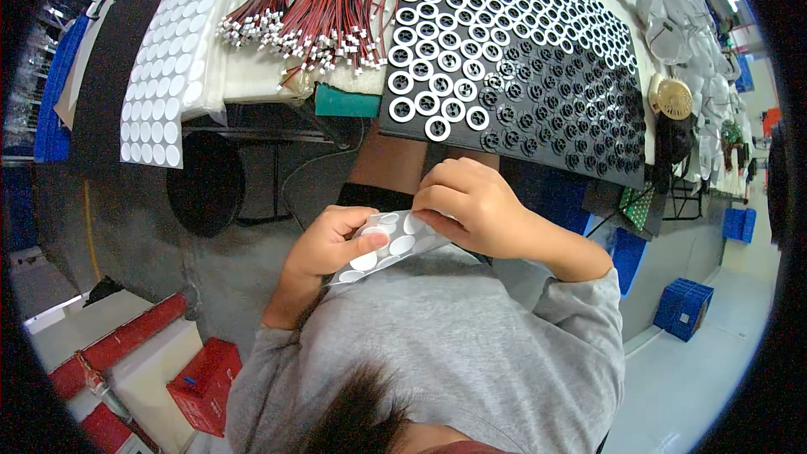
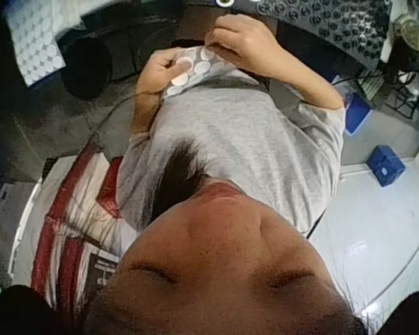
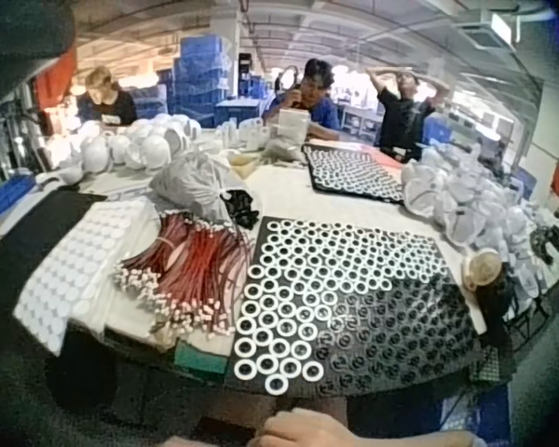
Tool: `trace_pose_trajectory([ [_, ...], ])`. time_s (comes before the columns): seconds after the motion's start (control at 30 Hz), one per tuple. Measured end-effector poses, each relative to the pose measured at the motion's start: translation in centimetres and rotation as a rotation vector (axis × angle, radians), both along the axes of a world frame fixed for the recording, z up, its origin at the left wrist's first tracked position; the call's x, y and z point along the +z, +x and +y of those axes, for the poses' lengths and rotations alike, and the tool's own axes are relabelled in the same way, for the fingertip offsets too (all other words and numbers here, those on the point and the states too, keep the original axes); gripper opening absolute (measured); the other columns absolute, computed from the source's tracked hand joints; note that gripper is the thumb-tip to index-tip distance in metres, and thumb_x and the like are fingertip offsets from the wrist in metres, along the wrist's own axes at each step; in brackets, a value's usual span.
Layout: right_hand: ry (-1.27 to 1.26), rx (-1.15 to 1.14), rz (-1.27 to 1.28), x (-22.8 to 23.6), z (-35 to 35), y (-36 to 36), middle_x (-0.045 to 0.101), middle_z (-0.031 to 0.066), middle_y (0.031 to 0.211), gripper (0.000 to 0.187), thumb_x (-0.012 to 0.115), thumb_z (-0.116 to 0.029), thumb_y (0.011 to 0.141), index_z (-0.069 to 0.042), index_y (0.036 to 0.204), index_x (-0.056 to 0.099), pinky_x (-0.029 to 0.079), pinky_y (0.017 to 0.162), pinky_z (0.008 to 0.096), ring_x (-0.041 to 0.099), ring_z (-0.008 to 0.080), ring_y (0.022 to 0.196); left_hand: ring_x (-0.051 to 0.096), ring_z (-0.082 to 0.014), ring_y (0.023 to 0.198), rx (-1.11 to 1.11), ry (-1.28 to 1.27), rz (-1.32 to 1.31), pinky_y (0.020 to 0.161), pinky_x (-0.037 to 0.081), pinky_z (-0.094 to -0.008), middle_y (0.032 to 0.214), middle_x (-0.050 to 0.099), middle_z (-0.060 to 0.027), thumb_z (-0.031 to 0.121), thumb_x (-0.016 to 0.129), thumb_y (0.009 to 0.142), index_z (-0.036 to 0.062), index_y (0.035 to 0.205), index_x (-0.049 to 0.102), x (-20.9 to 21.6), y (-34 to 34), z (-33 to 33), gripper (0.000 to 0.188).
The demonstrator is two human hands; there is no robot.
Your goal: The person peels white circular stickers from a transparent sheet and places them one by one into the circular holes of a black tray. The person repeats this process continuously, filling the tray slots with the stickers.
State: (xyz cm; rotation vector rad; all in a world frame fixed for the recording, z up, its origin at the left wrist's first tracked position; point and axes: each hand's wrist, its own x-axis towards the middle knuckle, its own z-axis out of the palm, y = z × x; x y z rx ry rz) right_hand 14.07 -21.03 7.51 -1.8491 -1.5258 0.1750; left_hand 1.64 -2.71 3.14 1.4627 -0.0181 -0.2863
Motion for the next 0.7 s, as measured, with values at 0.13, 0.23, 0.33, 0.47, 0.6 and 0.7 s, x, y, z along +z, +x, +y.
trace_pose_trajectory([
  [0.13, -0.028, -0.022, 0.021, -0.5, -0.1, -0.5, 0.047, 0.0067, 0.068, 0.015, 0.063, -0.012, 0.065, -0.006, 0.072, 0.051, 0.04, 0.057, 0.0332, 0.05, 0.024, 0.067, 0.051, -0.0056, 0.067, -0.008, -0.065, 0.084, 0.057, 0.041, -0.0209, 0.075, 0.059, -0.0027, 0.019, 0.059, 0.081, -0.0042, 0.09, 0.058, -0.4, -0.3, -0.3, 0.025],
  [0.23, -0.029, -0.017, -0.098, -0.3, -0.3, -0.4, 0.046, 0.0059, 0.068, 0.017, 0.064, -0.012, 0.064, -0.006, 0.071, 0.05, 0.038, 0.056, 0.0328, 0.048, 0.0229, 0.066, 0.055, -0.0087, 0.071, -0.008, -0.055, 0.132, 0.063, 0.044, -0.0229, 0.082, 0.061, -0.005, 0.021, 0.061, 0.079, -0.0044, 0.096, 0.058, -0.9, -0.4, -0.1, 0.031],
  [0.33, -0.015, 0.006, -0.145, -0.4, -0.6, -0.5, 0.045, 0.0051, 0.069, 0.018, 0.064, -0.012, 0.064, -0.006, 0.073, 0.05, 0.036, 0.056, 0.0324, 0.046, 0.0221, 0.066, 0.054, -0.0077, 0.072, -0.003, -0.121, 0.137, 0.063, 0.044, -0.0218, 0.082, 0.061, -0.004, 0.019, 0.059, 0.08, -0.0044, 0.096, 0.058, -0.7, -0.3, -0.2, 0.028],
  [0.47, 0.01, 0.001, -0.03, 0.1, -1.6, -0.2, 0.045, 0.0052, 0.069, 0.017, 0.063, -0.011, 0.066, -0.006, 0.076, 0.05, 0.034, 0.058, 0.0328, 0.045, 0.0221, 0.066, 0.053, -0.0057, 0.073, 0.124, -0.259, 0.25, 0.064, 0.043, -0.0196, 0.083, 0.061, -0.0021, 0.014, 0.057, 0.083, -0.0036, 0.096, 0.058, -1.0, -0.5, -0.7, 0.022],
  [0.6, -0.011, -0.144, 0.171, 0.8, -3.5, 1.0, 0.049, 0.008, 0.072, 0.011, 0.061, -0.009, 0.072, -0.006, 0.076, 0.051, 0.036, 0.063, 0.0348, 0.047, 0.0251, 0.07, 0.055, -0.0074, 0.079, 0.238, -0.296, 0.205, 0.069, 0.044, -0.0208, 0.089, 0.061, -0.0035, 0.011, 0.057, 0.082, -0.0035, 0.099, 0.057, -2.0, -0.6, 0.4, 0.022],
  [0.7, -0.105, -0.454, 0.17, 0.0, -5.0, 3.0, 0.051, 0.0106, 0.075, 0.009, 0.06, -0.009, 0.074, -0.004, 0.077, 0.053, 0.038, 0.067, 0.0348, 0.049, 0.0278, 0.072, 0.054, -0.0077, 0.08, 0.295, -0.296, 0.184, 0.07, 0.043, -0.0212, 0.091, 0.06, -0.004, 0.01, 0.056, 0.082, -0.0045, 0.102, 0.055, -1.9, -0.8, 0.6, 0.025],
])
